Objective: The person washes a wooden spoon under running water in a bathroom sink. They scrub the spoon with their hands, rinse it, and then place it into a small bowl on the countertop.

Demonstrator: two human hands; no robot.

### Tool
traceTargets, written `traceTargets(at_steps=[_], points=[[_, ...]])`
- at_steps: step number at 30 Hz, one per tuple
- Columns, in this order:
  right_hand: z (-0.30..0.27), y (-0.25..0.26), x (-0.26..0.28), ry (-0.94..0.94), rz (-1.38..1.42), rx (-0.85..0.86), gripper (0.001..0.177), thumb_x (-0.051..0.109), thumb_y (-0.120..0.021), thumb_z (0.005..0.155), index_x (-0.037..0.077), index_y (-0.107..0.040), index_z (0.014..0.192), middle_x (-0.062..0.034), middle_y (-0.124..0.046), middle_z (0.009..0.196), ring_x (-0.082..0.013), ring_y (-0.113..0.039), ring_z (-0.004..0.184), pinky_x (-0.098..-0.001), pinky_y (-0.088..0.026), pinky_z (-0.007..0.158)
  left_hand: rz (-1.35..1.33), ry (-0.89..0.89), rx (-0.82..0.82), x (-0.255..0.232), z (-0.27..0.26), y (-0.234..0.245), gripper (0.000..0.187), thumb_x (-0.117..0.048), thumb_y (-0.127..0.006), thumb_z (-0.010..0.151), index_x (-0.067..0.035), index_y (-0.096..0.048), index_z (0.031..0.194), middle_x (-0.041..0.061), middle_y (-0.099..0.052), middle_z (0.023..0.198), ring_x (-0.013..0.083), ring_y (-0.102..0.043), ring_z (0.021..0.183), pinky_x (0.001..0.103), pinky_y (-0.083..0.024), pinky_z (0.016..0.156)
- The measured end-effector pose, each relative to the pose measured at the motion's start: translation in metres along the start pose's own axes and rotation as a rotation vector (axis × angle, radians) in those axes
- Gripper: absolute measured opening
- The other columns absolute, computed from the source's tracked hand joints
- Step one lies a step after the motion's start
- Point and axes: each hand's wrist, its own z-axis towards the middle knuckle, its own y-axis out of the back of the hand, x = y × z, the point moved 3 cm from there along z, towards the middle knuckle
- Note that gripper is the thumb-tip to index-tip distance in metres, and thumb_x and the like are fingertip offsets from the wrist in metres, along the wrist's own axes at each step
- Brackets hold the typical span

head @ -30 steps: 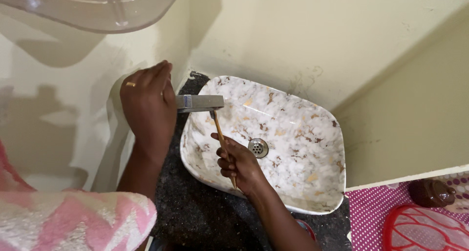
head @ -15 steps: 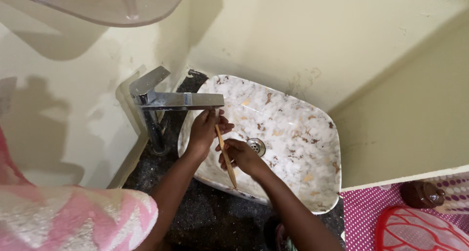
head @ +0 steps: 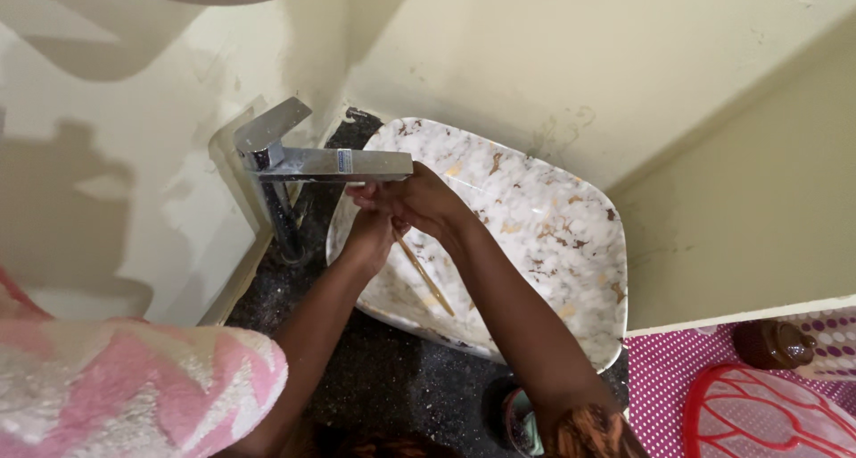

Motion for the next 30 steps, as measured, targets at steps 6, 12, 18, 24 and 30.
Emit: traceTargets(at_steps=[6,12,18,24,30], points=[[0.037,0.009,-0.035,0.118,0.177,0.071,0.043,-0.01,-0.066,0.085,0.009,-0.068,0.123,-0.0003,-0.056,0.068,-0.0059,-0.05,0.053,-0.0202,-0.04,0.045,-0.045,0.072,-0.002,0.024,0.032,0.022,0.012,-0.014,-0.05,0.107,-0.006,-0.055,0.113,0.006,-0.063,0.098,0.012,-0.061,0.078,0.027,-0.051,0.063],[0.054,0.005,-0.042,0.131,0.213,-0.086,0.045,0.047,-0.058,0.108,0.014,-0.05,0.078,0.0015,-0.047,0.056,-0.0076,-0.04,0.036,-0.0238,-0.032,0.032,0.149,0.13,-0.014,0.026,0.031,0.032,0.011,-0.016,-0.058,0.106,-0.007,-0.053,0.103,0.006,-0.057,0.076,0.0132,-0.047,0.052,0.03,-0.036,0.043],[0.012,-0.006,-0.006,-0.165,-0.111,-0.039,0.013,0.012,-0.049,0.099,0.006,-0.061,0.097,-0.0059,-0.062,0.082,-0.014,-0.059,0.071,-0.0271,-0.051,0.062,-0.021,0.185,0.044,0.022,0.024,0.023,0.013,-0.008,-0.041,0.103,-0.015,-0.041,0.091,-0.001,-0.04,0.065,0.0092,-0.034,0.046,0.028,-0.028,0.041],[-0.043,-0.016,0.047,-0.307,-0.668,0.051,0.029,0.017,-0.048,0.106,0.004,-0.061,0.084,-0.0054,-0.059,0.074,-0.0129,-0.053,0.063,-0.026,-0.051,0.06,0.027,0.273,0.047,0.007,0.002,-0.007,0.025,-0.012,-0.031,0.105,-0.013,-0.051,0.089,0.0,-0.049,0.066,0.0085,-0.034,0.048,0.026,-0.027,0.043],[-0.078,-0.033,0.115,-0.201,-0.911,0.197,0.023,0.01,-0.049,0.102,-0.001,-0.06,0.085,-0.0083,-0.061,0.075,-0.0154,-0.056,0.065,-0.0321,-0.052,0.061,-0.136,0.391,0.02,0.002,-0.014,-0.019,0.032,-0.033,-0.042,0.108,-0.019,-0.047,0.08,-0.005,-0.034,0.057,0.0078,-0.024,0.042,0.026,-0.018,0.037]])
